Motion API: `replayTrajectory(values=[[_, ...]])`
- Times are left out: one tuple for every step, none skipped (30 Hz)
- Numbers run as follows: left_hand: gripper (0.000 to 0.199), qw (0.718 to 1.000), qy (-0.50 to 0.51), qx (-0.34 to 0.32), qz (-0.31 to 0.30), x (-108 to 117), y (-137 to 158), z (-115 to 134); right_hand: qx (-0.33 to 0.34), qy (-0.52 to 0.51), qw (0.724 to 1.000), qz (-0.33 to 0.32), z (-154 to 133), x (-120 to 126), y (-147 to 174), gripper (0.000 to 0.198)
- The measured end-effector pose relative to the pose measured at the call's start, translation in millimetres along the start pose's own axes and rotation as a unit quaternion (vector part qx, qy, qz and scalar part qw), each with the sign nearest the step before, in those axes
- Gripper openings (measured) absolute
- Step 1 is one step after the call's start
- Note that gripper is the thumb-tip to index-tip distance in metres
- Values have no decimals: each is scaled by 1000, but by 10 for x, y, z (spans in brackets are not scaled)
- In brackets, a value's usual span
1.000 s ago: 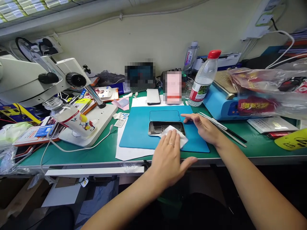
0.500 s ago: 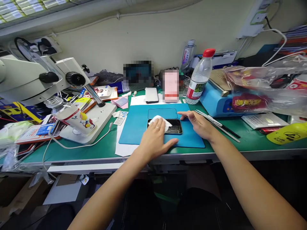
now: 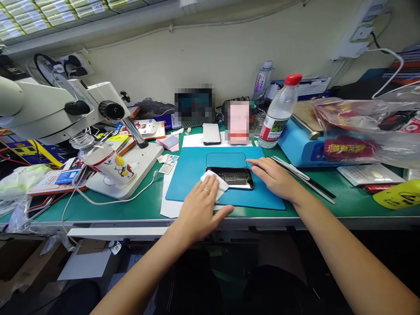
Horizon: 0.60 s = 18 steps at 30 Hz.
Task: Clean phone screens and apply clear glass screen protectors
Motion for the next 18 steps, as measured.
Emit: replayTrajectory(values=[[82,1000,-3,5,-7,16,7,-59,-2,4,1000,-5,-6,-2,0,51],[80,1000,-3,7,-13,27,-7,-100,-3,6,1000,-9,-12,-2,1,51],[79,1000,-2,7,-18,35,-39,-124,-3,7,1000,-14,-19,-2,3,51],[78,1000,0,8,-20,38,-85,-133,-1,7,1000,-18,-26,-1,7,52],[79,1000,2,11,-19,39,-140,-128,3,8,1000,-24,-36,2,12,52],[80,1000,4,17,-15,40,-200,-112,9,8,999,-33,-46,5,20,54],[82,1000,7,21,-11,39,-261,-84,15,9,999,-43,-57,9,28,57],[84,1000,11,20,-8,40,-320,-45,19,11,998,-55,-67,13,38,61],[85,1000,16,14,-5,41,-375,5,23,15,997,-67,-77,17,46,67],[86,1000,23,4,-3,43,-426,62,25,19,996,-80,-85,20,54,72],[87,1000,29,-7,-2,46,-472,123,25,24,995,-92,-91,23,59,76],[87,999,35,-17,0,49,-515,187,24,27,994,-101,-96,25,63,79],[86,999,40,-26,2,49,-553,250,23,28,994,-107,-101,26,64,80],[87,998,43,-34,6,47,-588,312,22,28,993,-110,-105,26,64,80],[87,998,43,-39,11,40,-618,370,21,28,993,-109,-109,27,63,79],[88,998,42,-43,16,27,-642,423,19,28,994,-104,-113,27,62,78],[89,998,38,-48,21,9,-658,472,19,29,994,-99,-117,28,62,76],[91,998,35,-52,24,-13,-664,513,21,31,995,-94,-120,28,62,74]])
Point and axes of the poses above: each hand's wrist, its own y-axis away from the middle knuckle, its own x-axis out of the back of the hand, z = x × y, the point moved 3 cm from there along -y, towards the middle knuckle, and after that the axes turned 6 degrees about -z, right-handed, at the moved point
